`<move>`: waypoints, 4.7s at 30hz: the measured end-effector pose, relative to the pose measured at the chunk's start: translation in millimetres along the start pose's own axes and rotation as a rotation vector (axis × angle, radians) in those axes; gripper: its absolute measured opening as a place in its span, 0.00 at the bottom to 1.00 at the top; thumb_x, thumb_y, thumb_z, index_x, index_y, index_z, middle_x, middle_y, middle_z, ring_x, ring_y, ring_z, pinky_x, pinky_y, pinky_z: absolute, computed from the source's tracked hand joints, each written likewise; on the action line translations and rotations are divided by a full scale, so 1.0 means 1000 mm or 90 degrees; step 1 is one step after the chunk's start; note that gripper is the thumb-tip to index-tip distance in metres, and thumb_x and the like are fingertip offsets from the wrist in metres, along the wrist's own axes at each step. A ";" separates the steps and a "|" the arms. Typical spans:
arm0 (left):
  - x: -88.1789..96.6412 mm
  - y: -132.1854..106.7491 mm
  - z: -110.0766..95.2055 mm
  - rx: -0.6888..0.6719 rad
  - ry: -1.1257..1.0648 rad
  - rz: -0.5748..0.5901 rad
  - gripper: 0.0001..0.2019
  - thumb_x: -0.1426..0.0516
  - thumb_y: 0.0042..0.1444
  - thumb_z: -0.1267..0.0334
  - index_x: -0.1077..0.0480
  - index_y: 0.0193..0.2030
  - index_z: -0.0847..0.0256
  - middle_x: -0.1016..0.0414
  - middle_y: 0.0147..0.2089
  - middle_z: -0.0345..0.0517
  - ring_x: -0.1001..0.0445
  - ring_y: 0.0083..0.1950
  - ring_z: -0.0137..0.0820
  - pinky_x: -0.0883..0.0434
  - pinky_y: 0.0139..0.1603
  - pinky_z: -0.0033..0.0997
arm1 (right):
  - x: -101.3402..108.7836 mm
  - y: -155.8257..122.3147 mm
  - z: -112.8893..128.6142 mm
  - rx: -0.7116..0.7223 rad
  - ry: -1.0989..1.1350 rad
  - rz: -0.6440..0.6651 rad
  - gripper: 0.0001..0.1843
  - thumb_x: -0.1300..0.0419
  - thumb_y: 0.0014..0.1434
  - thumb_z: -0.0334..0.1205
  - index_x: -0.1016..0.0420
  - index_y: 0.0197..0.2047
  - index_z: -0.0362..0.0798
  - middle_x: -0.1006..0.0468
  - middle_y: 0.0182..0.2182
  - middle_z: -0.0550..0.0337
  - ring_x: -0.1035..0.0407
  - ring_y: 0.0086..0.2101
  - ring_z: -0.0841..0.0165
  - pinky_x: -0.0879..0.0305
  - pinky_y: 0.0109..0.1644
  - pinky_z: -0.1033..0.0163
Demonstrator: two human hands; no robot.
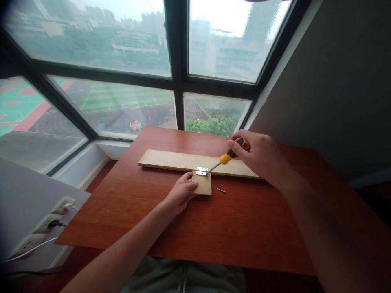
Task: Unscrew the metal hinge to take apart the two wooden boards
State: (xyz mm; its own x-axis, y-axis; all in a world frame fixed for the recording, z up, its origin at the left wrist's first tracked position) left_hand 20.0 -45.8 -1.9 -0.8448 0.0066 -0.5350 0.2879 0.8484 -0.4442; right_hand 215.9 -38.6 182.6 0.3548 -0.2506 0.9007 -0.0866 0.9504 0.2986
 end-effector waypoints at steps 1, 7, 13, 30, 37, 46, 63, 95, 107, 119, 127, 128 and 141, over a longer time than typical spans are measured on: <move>0.000 0.000 0.000 0.000 0.000 -0.001 0.19 0.40 0.46 0.75 0.33 0.46 0.61 0.23 0.41 0.49 0.24 0.37 0.32 0.26 0.32 0.27 | 0.000 0.000 0.000 0.008 0.002 -0.002 0.14 0.46 0.63 0.51 0.24 0.41 0.54 0.18 0.34 0.56 0.27 0.30 0.60 0.34 0.34 0.55; 0.000 0.000 0.000 0.004 -0.004 -0.005 0.19 0.40 0.46 0.76 0.34 0.45 0.61 0.23 0.42 0.50 0.23 0.37 0.33 0.26 0.33 0.27 | 0.000 -0.002 0.001 0.068 0.067 0.025 0.18 0.42 0.58 0.42 0.30 0.52 0.52 0.20 0.47 0.54 0.25 0.42 0.58 0.30 0.43 0.56; -0.001 0.000 -0.001 0.003 -0.005 -0.005 0.19 0.40 0.45 0.76 0.34 0.45 0.62 0.23 0.42 0.50 0.24 0.37 0.32 0.27 0.32 0.27 | 0.002 -0.002 0.003 0.017 0.032 0.042 0.16 0.46 0.63 0.54 0.25 0.45 0.54 0.18 0.35 0.58 0.26 0.29 0.62 0.34 0.33 0.57; -0.002 -0.001 -0.001 0.005 -0.004 -0.003 0.18 0.41 0.47 0.76 0.34 0.46 0.62 0.23 0.43 0.50 0.24 0.38 0.32 0.25 0.33 0.28 | 0.001 -0.006 -0.009 -0.015 0.026 -0.003 0.16 0.45 0.63 0.53 0.25 0.45 0.53 0.18 0.35 0.57 0.25 0.31 0.60 0.32 0.37 0.56; 0.000 0.000 -0.001 0.009 -0.003 -0.007 0.18 0.42 0.48 0.77 0.34 0.46 0.62 0.23 0.42 0.50 0.24 0.38 0.32 0.26 0.33 0.27 | 0.001 -0.005 -0.002 0.058 0.081 0.017 0.18 0.42 0.58 0.40 0.31 0.52 0.53 0.21 0.48 0.56 0.25 0.43 0.59 0.31 0.46 0.56; 0.001 0.001 -0.001 0.008 -0.002 -0.006 0.16 0.42 0.49 0.77 0.34 0.46 0.63 0.24 0.43 0.51 0.24 0.38 0.32 0.25 0.33 0.27 | 0.000 -0.001 0.001 0.019 0.029 0.011 0.12 0.44 0.63 0.51 0.26 0.42 0.54 0.20 0.34 0.59 0.29 0.30 0.63 0.36 0.34 0.57; -0.001 0.000 -0.003 0.013 -0.006 -0.015 0.15 0.43 0.50 0.78 0.34 0.45 0.63 0.24 0.41 0.50 0.25 0.37 0.31 0.25 0.32 0.28 | -0.002 0.003 0.000 0.020 0.017 -0.022 0.13 0.43 0.62 0.49 0.24 0.44 0.52 0.19 0.34 0.58 0.26 0.32 0.62 0.35 0.35 0.58; -0.002 -0.001 -0.003 0.013 -0.011 -0.017 0.16 0.41 0.47 0.77 0.33 0.43 0.63 0.24 0.41 0.49 0.24 0.38 0.33 0.24 0.34 0.30 | -0.007 0.007 -0.018 -0.010 0.121 0.002 0.21 0.40 0.56 0.44 0.31 0.53 0.53 0.20 0.46 0.54 0.26 0.38 0.60 0.31 0.41 0.55; -0.001 -0.001 -0.002 0.011 -0.003 -0.015 0.16 0.42 0.49 0.78 0.34 0.45 0.63 0.23 0.40 0.50 0.24 0.35 0.31 0.24 0.33 0.28 | -0.005 0.010 -0.019 -0.050 -0.072 -0.042 0.21 0.47 0.61 0.60 0.24 0.42 0.54 0.23 0.27 0.56 0.29 0.28 0.58 0.40 0.31 0.56; -0.001 0.000 -0.002 0.009 -0.008 -0.017 0.16 0.41 0.47 0.78 0.33 0.44 0.63 0.23 0.39 0.49 0.24 0.35 0.32 0.25 0.34 0.28 | -0.006 0.010 -0.024 -0.015 -0.091 -0.014 0.21 0.48 0.62 0.59 0.27 0.48 0.55 0.21 0.33 0.54 0.29 0.29 0.57 0.38 0.31 0.55; -0.001 0.000 -0.002 0.013 0.000 -0.015 0.16 0.41 0.48 0.77 0.34 0.44 0.63 0.23 0.39 0.49 0.24 0.35 0.32 0.25 0.33 0.28 | -0.004 0.010 -0.020 -0.010 -0.023 0.004 0.21 0.44 0.60 0.49 0.29 0.54 0.52 0.21 0.36 0.54 0.28 0.30 0.60 0.35 0.35 0.55; -0.001 0.000 -0.002 0.013 -0.001 -0.014 0.16 0.42 0.48 0.77 0.34 0.44 0.63 0.23 0.39 0.49 0.24 0.35 0.32 0.25 0.33 0.28 | -0.004 0.009 -0.019 -0.012 -0.003 0.014 0.22 0.43 0.59 0.47 0.30 0.56 0.52 0.21 0.39 0.53 0.28 0.31 0.60 0.34 0.36 0.55; -0.002 -0.001 -0.002 0.007 0.011 -0.030 0.16 0.41 0.46 0.77 0.32 0.43 0.63 0.23 0.38 0.49 0.23 0.35 0.33 0.25 0.33 0.29 | -0.007 0.010 -0.017 -0.005 -0.035 -0.042 0.20 0.43 0.60 0.53 0.27 0.51 0.51 0.20 0.38 0.52 0.26 0.36 0.57 0.34 0.39 0.55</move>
State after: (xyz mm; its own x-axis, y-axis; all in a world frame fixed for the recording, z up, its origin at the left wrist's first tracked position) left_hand 20.5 -45.5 1.4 -0.8654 -0.0247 -0.5005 0.2517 0.8422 -0.4767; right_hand 228.7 -24.1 173.7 0.3075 -0.3229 0.8951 -0.0567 0.9328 0.3559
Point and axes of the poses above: each hand's wrist, its own y-axis towards the middle knuckle, its own x-axis out of the back of the hand, z = x × y, the point moved 2 cm from there along y, towards the middle knuckle
